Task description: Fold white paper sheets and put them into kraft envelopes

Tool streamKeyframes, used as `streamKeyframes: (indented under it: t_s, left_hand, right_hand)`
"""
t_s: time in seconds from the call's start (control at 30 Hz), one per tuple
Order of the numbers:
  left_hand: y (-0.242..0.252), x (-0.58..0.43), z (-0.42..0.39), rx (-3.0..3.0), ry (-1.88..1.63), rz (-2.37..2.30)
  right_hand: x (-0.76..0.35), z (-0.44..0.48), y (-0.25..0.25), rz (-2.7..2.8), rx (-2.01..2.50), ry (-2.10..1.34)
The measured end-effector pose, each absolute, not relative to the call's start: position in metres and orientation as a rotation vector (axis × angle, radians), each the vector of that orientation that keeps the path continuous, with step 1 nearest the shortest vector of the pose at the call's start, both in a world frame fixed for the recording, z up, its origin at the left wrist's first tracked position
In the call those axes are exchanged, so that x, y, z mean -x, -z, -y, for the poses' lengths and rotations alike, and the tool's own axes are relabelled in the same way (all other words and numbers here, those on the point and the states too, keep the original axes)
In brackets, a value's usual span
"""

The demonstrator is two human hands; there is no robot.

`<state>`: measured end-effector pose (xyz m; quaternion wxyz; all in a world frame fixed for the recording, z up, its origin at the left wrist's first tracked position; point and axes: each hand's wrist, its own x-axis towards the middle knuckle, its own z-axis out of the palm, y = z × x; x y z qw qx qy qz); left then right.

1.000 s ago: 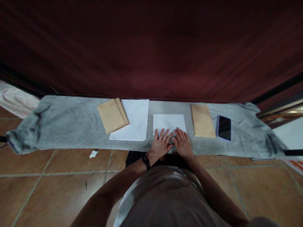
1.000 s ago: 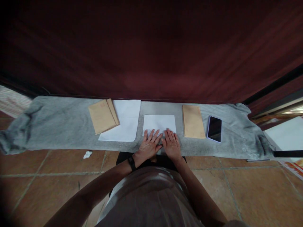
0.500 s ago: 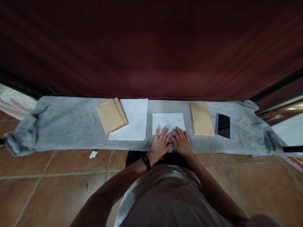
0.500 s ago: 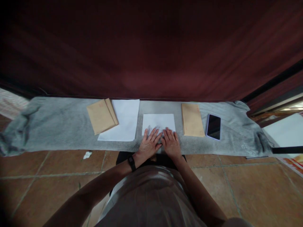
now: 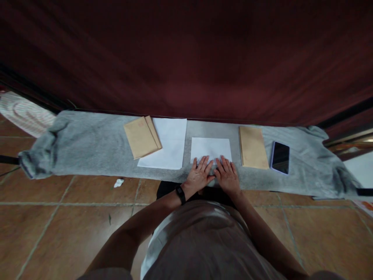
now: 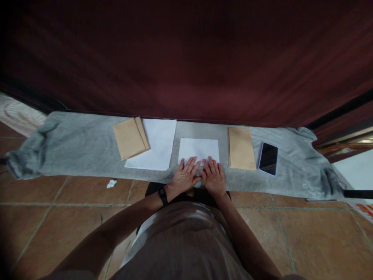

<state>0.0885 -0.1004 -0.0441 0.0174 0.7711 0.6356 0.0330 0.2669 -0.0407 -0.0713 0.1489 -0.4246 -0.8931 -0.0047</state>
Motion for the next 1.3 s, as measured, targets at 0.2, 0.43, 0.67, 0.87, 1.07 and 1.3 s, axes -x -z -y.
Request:
streamKeyframes:
  t_s: [0.2,0.43,0.67,0.87,1.07,1.3]
  left_hand:
    - [0.043,-0.078,0.106,-2.390,-0.090,-1.980]
    - [0.044,-0.066,0.117,-2.312,-0.114,-2.076]
    - [0.042,-0.059,0.125,-2.158,-0.161,-2.273]
    - [0.040,-0.071,0.104,-2.212,-0.302,-2.255]
    - [0.050,-0.090,0.060,-2.256,-0.327,-2.128]
    - [0.061,-0.078,0.047,-2.190,-0.367,-2.197]
  right_hand:
    - [-0.271,0.045,0.078,2.489,1.230,0.014]
    - [-0.274,0.045,0.081,2.453,1.244,0.019]
    - [-0.274,0.048,0.081,2.412,1.316,0.006]
    - [-0.261,0.039,0.064,2.412,1.360,-0.104]
    - [-0.236,0.015,0.056,2.504,1.244,-0.219]
    - [-0.238,0.010,0.072,2.450,1.340,-0.065]
